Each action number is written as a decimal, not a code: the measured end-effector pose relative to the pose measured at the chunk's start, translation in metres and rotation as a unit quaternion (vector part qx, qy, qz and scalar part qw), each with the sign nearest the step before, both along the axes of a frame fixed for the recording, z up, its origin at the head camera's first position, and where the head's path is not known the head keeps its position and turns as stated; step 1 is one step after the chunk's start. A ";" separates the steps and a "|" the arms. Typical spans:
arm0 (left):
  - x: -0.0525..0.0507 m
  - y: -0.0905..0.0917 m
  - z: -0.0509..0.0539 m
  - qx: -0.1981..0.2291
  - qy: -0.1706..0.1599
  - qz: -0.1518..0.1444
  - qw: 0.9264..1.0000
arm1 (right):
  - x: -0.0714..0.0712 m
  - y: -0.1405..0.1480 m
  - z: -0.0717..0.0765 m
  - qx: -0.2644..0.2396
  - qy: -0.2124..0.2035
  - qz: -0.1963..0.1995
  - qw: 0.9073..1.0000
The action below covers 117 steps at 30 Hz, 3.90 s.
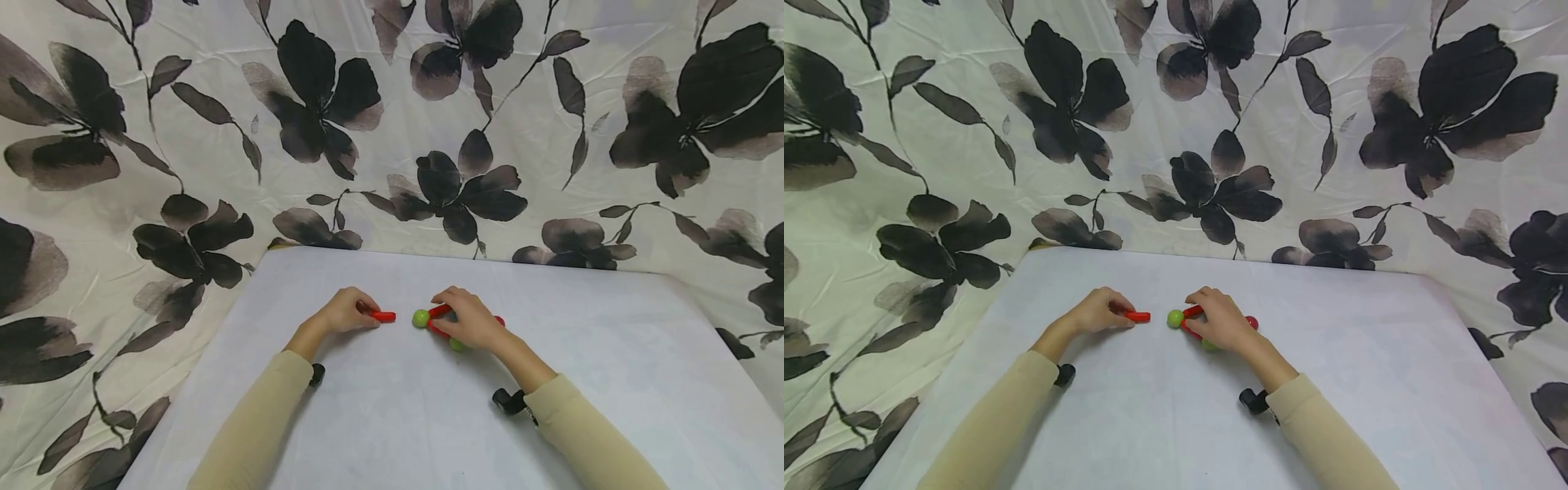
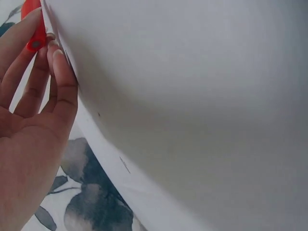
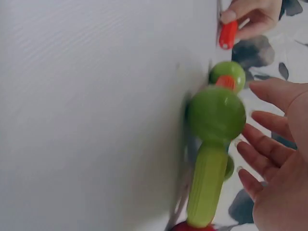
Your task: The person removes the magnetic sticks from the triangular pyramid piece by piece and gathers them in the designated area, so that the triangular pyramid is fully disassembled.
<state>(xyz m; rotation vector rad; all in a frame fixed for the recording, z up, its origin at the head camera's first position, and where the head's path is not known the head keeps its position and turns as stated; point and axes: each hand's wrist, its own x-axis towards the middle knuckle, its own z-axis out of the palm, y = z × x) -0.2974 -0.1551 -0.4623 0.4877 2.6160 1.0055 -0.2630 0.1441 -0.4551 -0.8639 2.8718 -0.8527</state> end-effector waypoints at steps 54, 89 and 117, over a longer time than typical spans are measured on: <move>0.022 0.008 0.017 0.016 0.092 -0.047 0.995 | -0.006 0.011 0.000 -0.012 -0.024 0.009 1.000; 0.012 0.083 -0.001 0.022 0.037 -0.073 0.996 | -0.014 -0.008 -0.004 0.022 -0.037 0.027 0.999; 0.013 0.078 0.000 0.015 0.004 -0.095 0.995 | -0.012 -0.013 -0.011 -0.007 -0.012 -0.006 1.000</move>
